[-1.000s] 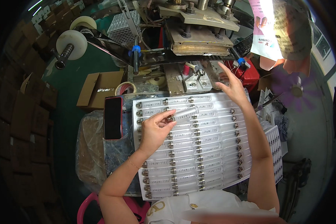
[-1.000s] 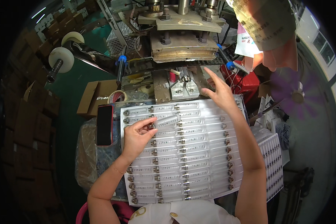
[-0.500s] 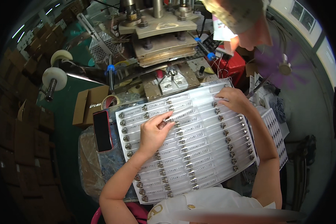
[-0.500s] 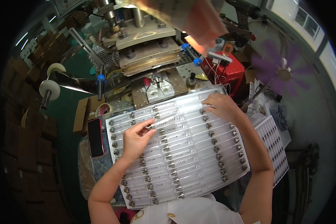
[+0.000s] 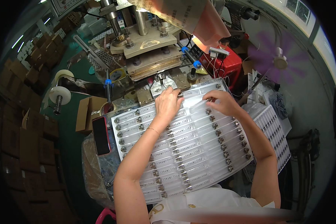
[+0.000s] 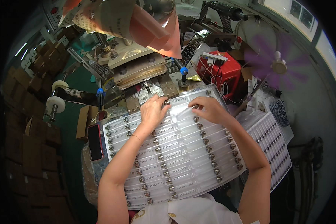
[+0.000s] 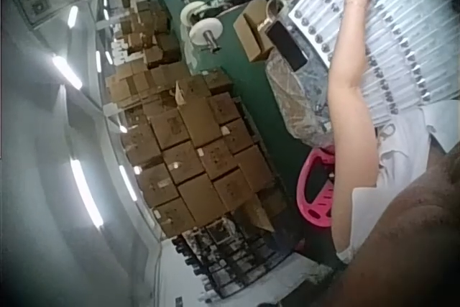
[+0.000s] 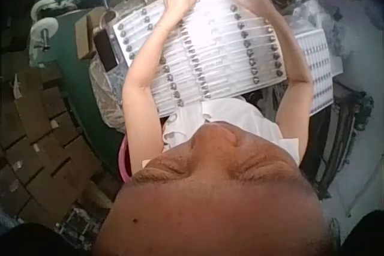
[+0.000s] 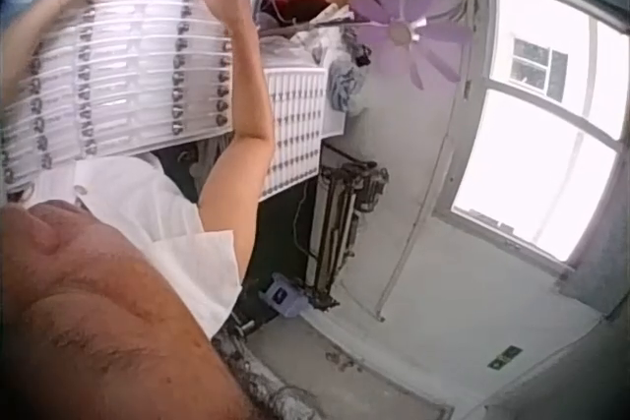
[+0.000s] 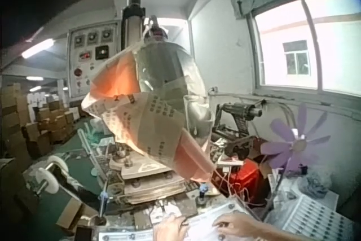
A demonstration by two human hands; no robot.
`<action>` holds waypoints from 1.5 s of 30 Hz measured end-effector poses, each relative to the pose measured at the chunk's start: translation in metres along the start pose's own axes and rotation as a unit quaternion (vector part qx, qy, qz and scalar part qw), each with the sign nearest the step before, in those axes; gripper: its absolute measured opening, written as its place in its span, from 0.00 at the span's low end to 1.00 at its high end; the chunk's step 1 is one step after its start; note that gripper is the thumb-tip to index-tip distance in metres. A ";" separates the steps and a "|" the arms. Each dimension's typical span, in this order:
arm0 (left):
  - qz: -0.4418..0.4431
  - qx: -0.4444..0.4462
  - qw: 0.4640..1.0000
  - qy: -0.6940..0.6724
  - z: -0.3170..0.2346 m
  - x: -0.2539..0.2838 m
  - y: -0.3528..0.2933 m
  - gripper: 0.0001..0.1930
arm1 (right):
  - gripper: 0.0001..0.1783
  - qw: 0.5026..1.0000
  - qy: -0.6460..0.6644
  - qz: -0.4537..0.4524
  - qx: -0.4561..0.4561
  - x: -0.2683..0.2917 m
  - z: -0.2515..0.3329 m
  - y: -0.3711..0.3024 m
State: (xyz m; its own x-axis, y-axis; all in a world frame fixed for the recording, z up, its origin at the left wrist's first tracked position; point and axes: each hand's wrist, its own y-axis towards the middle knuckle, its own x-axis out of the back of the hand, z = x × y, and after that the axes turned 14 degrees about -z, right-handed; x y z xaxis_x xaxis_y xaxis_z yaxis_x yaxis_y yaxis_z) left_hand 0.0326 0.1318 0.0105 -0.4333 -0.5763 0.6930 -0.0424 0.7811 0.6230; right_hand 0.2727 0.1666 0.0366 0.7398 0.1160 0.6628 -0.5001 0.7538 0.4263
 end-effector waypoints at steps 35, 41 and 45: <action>-0.111 -0.230 0.964 -0.074 0.016 0.078 -0.051 0.10 | 0.16 0.940 -0.117 -0.227 0.225 -0.079 0.048 0.087; -0.084 -0.194 0.973 -0.093 0.028 0.081 -0.080 0.12 | 0.23 0.943 -0.136 -0.209 0.220 -0.114 0.045 0.108; -0.084 -0.181 0.974 -0.104 0.033 0.081 -0.082 0.13 | 0.31 0.980 -0.107 -0.157 0.065 -0.113 0.040 0.118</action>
State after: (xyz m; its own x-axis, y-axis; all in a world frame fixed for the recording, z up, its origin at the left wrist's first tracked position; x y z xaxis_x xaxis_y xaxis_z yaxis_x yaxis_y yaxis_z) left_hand -0.0287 0.0288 0.0039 -0.6226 -0.5973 0.5056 0.1761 0.5225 0.8342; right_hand 0.1122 0.2168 0.0364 0.7616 -0.2584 0.5942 -0.3253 0.6407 0.6955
